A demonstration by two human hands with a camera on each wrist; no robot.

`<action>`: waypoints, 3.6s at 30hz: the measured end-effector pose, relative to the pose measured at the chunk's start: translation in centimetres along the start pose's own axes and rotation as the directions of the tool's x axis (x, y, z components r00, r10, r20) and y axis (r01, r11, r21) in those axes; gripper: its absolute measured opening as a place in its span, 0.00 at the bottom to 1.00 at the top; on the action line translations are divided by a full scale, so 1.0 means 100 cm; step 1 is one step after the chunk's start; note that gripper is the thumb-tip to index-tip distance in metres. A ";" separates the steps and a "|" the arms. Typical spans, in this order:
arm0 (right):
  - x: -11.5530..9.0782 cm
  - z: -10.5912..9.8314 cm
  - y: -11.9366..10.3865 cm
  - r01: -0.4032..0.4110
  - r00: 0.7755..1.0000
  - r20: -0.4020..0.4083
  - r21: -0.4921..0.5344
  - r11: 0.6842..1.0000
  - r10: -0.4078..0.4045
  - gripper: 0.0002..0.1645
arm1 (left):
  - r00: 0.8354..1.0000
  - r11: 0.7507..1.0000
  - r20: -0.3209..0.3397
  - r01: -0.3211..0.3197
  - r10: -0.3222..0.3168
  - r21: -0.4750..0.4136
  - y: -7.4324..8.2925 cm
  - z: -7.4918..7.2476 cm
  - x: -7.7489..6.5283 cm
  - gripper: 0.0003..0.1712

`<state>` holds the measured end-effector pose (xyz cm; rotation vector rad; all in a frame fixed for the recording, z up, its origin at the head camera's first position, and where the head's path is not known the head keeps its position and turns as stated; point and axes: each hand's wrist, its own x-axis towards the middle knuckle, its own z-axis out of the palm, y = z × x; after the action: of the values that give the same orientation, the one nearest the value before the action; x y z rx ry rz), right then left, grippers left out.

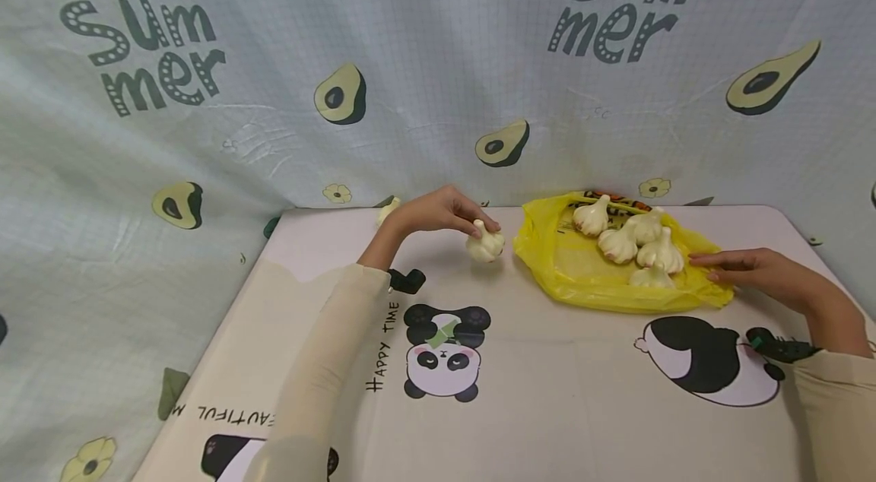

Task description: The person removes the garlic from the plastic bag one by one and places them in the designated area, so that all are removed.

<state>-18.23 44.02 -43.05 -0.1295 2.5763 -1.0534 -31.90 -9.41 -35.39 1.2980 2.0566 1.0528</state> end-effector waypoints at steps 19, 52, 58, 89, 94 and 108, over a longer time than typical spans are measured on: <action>0.002 -0.003 0.000 0.012 1.000 0.000 0.005 1.000 -0.012 0.30 | 0.986 0.990 -0.091 0.135 -0.138 -0.038 -0.025 -0.020 -0.031 0.14; 0.004 -0.003 0.000 0.021 1.000 -0.007 -0.017 1.000 -0.021 0.29 | 0.965 0.977 -0.163 0.211 -0.203 0.032 -0.064 -0.044 -0.040 0.09; 0.004 -0.004 0.001 0.037 0.999 -0.007 -0.009 0.999 -0.037 0.29 | 0.971 0.978 -0.137 0.204 -0.196 0.047 -0.068 -0.048 -0.040 0.09; 0.004 -0.002 0.007 0.046 0.999 -0.026 -0.020 0.999 -0.047 0.28 | 0.926 0.914 -0.175 0.363 -0.333 0.182 -0.052 -0.061 -0.032 0.07; 0.005 -0.002 0.007 0.064 0.997 -0.031 -0.020 0.998 -0.065 0.27 | 0.929 0.911 -0.165 0.360 -0.330 0.200 -0.051 -0.061 -0.032 0.07; 0.004 -0.002 0.005 0.035 0.999 -0.028 -0.005 0.999 -0.035 0.28 | 0.931 0.893 -0.181 0.358 -0.317 0.274 -0.042 -0.067 -0.042 0.07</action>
<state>-18.62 44.49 -43.37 -0.1622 2.6107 -1.0687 -37.20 -16.56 -34.84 0.9661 2.5086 0.7007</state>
